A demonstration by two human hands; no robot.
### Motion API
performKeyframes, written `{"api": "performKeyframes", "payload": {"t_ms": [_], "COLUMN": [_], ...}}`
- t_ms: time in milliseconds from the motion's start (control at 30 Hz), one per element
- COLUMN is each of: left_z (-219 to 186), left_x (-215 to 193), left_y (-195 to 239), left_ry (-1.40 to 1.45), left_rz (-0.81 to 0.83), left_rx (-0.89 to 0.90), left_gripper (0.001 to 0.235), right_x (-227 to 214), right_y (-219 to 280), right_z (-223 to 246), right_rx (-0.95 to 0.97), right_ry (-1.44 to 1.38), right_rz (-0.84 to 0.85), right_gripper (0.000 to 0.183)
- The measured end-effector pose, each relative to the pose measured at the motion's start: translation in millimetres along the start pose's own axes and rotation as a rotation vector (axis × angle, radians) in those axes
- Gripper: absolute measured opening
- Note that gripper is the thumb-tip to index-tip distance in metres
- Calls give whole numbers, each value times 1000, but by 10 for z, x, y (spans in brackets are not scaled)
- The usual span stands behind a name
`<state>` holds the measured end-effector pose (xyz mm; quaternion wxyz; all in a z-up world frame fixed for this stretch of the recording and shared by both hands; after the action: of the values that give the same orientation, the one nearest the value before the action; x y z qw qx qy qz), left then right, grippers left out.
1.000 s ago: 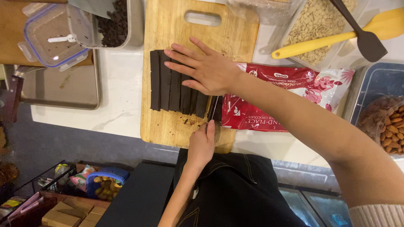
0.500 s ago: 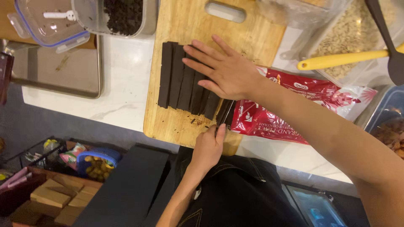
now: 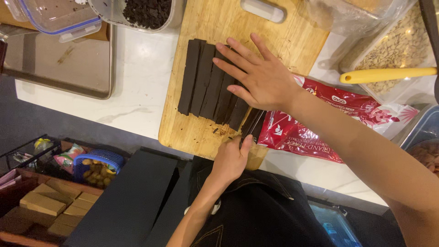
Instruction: The person slices a dark chocolate bar into thin strips on a wooden cutting board using a large knife. The strips are aligned and cut repeatedly across the bar's width.
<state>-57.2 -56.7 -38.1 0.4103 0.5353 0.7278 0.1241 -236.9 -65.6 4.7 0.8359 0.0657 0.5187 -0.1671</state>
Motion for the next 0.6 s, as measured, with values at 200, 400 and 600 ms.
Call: {"api": "performKeyframes", "payload": {"t_ms": [200, 400, 600], "left_z": [-5, 83, 60], "left_x": [-11, 46, 51], "left_y": [-17, 1, 3], "left_ry": [-31, -51, -16], "left_rz": [-19, -30, -97], "left_rx": [-12, -19, 61], "left_gripper": [50, 51, 46], "right_x": [-4, 50, 209], "right_y": [14, 71, 276], "right_z": [0, -33, 644], "right_rx": [-23, -39, -344], "right_ry": [3, -17, -49], "right_rz": [-27, -45, -81], "right_gripper": [62, 67, 74]}}
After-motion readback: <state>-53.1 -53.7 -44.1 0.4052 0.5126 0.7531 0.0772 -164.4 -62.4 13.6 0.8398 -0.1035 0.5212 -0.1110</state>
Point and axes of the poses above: each hand's wrist, its own y-axis away from the middle knuckle, its own x-axis out of the palm, z = x × y, the point moved 9 cm from there along -y, towards the middle knuckle, and after that the axes turned 11 degrees about -z, right-handed, at the moved point
